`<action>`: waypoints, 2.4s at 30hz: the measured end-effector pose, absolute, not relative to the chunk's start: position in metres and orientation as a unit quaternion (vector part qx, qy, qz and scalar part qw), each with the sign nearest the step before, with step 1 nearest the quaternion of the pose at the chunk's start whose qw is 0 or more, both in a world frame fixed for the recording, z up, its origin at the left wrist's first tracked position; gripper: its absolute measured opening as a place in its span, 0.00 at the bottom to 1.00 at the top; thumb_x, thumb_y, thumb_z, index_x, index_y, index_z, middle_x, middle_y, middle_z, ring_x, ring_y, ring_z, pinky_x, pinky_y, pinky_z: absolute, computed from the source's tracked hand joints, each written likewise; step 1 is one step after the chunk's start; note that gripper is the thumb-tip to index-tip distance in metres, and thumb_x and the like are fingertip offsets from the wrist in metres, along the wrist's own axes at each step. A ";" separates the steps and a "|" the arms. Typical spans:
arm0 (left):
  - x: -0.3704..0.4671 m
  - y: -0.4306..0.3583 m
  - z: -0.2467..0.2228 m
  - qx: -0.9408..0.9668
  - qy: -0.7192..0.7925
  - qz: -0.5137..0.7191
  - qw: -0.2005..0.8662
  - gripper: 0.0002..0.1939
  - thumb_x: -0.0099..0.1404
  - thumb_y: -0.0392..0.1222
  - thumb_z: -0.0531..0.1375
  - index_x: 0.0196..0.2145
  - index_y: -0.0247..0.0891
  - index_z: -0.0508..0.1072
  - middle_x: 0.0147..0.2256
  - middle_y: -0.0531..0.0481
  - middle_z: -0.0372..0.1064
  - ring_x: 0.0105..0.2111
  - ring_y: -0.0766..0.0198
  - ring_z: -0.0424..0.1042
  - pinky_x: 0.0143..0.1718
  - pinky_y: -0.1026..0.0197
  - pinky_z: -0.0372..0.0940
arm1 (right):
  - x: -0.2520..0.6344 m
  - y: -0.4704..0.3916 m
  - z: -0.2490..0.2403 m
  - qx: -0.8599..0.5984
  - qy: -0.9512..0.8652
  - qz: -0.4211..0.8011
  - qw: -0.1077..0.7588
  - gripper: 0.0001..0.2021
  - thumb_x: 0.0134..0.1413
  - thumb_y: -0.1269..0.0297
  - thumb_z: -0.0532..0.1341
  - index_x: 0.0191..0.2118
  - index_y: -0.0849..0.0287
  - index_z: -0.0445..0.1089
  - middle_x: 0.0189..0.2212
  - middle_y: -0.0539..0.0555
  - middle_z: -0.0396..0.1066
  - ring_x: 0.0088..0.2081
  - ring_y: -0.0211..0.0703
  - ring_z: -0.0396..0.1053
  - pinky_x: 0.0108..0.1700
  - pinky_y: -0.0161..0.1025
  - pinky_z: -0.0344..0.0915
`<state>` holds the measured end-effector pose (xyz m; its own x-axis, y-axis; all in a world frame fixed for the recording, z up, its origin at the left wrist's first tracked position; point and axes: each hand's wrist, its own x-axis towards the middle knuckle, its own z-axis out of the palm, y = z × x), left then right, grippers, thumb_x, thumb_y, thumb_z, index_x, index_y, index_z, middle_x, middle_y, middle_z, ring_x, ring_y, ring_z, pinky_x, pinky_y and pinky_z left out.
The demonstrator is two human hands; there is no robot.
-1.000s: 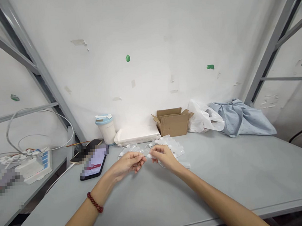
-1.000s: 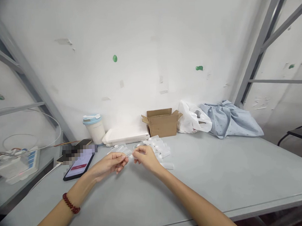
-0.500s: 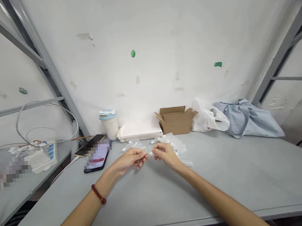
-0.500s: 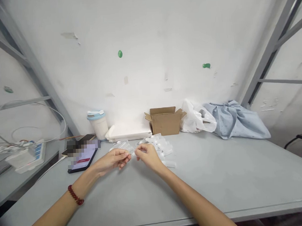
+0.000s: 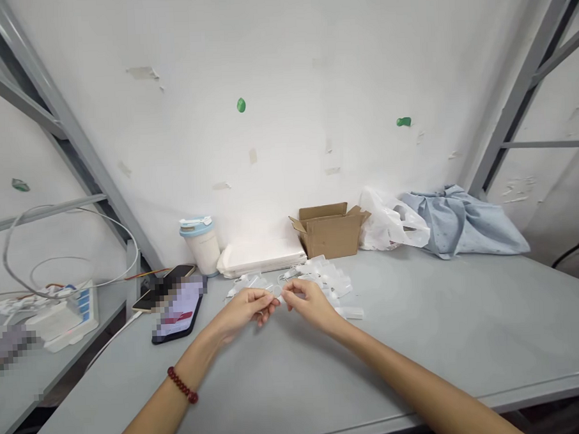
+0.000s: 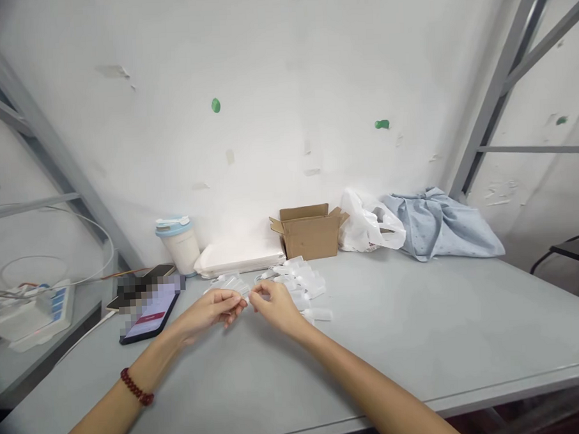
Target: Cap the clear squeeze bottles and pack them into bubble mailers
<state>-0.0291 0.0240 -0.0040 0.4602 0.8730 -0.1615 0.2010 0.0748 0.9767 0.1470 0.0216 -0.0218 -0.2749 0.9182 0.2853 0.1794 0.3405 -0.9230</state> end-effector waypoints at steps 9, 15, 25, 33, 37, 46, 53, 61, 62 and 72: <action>-0.035 0.027 0.002 0.671 0.440 0.300 0.516 0.17 0.56 0.53 0.59 0.25 0.34 0.68 0.24 0.52 0.63 0.23 0.69 0.60 0.27 0.65 0.56 | 0.144 0.024 -0.025 -0.395 -0.657 0.450 0.458 0.08 0.50 0.64 0.55 0.23 0.60 0.64 0.19 0.48 0.65 0.24 0.35 0.62 0.28 0.32 0.57; -0.031 0.029 -0.002 0.681 0.457 0.302 0.487 0.18 0.52 0.55 0.61 0.22 0.35 0.67 0.21 0.53 0.62 0.21 0.68 0.59 0.26 0.64 0.56 | 0.141 0.019 -0.028 -0.388 -0.659 0.451 0.460 0.07 0.51 0.62 0.56 0.29 0.60 0.64 0.21 0.48 0.65 0.26 0.36 0.64 0.30 0.33 0.58; -0.024 0.028 -0.007 0.683 0.469 0.319 0.461 0.18 0.53 0.54 0.59 0.21 0.35 0.66 0.20 0.53 0.62 0.20 0.69 0.60 0.26 0.64 0.56 | 0.141 0.021 -0.036 -0.378 -0.644 0.493 0.448 0.09 0.53 0.60 0.55 0.31 0.60 0.63 0.21 0.48 0.64 0.25 0.35 0.62 0.30 0.34 0.59; -0.023 0.029 -0.015 0.686 0.461 0.320 0.463 0.17 0.54 0.53 0.59 0.22 0.34 0.66 0.21 0.52 0.63 0.20 0.69 0.61 0.25 0.63 0.58 | 0.143 0.025 -0.038 -0.363 -0.623 0.533 0.442 0.10 0.52 0.58 0.55 0.30 0.60 0.62 0.19 0.47 0.63 0.23 0.34 0.60 0.30 0.34 0.59; -0.025 0.032 -0.017 0.681 0.449 0.322 0.480 0.18 0.53 0.53 0.60 0.22 0.34 0.67 0.21 0.52 0.63 0.19 0.70 0.61 0.24 0.64 0.58 | 0.145 0.025 -0.034 -0.360 -0.615 0.551 0.434 0.11 0.51 0.57 0.56 0.31 0.61 0.62 0.19 0.47 0.63 0.22 0.33 0.59 0.30 0.34 0.58; -0.034 0.040 -0.013 0.679 0.457 0.337 0.466 0.20 0.55 0.55 0.58 0.28 0.33 0.71 0.25 0.50 0.67 0.22 0.68 0.63 0.23 0.65 0.59 | 0.147 0.031 -0.032 -0.356 -0.620 0.551 0.432 0.13 0.50 0.54 0.56 0.33 0.61 0.63 0.19 0.47 0.62 0.22 0.35 0.58 0.27 0.34 0.55; -0.026 0.027 -0.010 0.718 0.438 0.284 0.461 0.16 0.58 0.51 0.56 0.25 0.33 0.69 0.23 0.51 0.66 0.21 0.69 0.62 0.24 0.65 0.58 | 0.153 0.028 -0.033 -0.393 -0.660 0.488 0.415 0.13 0.53 0.58 0.55 0.41 0.60 0.62 0.18 0.45 0.62 0.22 0.35 0.61 0.26 0.33 0.55; -0.010 0.014 -0.009 0.738 0.446 0.262 0.434 0.14 0.58 0.48 0.55 0.23 0.34 0.69 0.23 0.51 0.67 0.21 0.68 0.64 0.24 0.65 0.60 | 0.163 0.028 -0.032 -0.416 -0.694 0.448 0.381 0.13 0.55 0.59 0.54 0.44 0.59 0.61 0.14 0.43 0.62 0.18 0.34 0.60 0.24 0.31 0.53; -0.011 0.015 -0.009 0.740 0.442 0.254 0.438 0.14 0.57 0.48 0.55 0.23 0.35 0.69 0.23 0.51 0.67 0.21 0.68 0.64 0.24 0.65 0.60 | 0.162 0.028 -0.033 -0.419 -0.702 0.438 0.375 0.13 0.55 0.59 0.53 0.44 0.59 0.60 0.14 0.43 0.62 0.19 0.35 0.60 0.24 0.32 0.54; -0.064 0.046 0.004 0.706 0.554 0.315 0.308 0.16 0.55 0.52 0.54 0.21 0.35 0.68 0.20 0.52 0.66 0.21 0.66 0.63 0.22 0.65 0.57 | 0.176 0.046 -0.034 -0.464 -0.813 0.083 0.342 0.12 0.58 0.66 0.51 0.47 0.62 0.60 0.38 0.58 0.67 0.41 0.46 0.63 0.41 0.41 0.60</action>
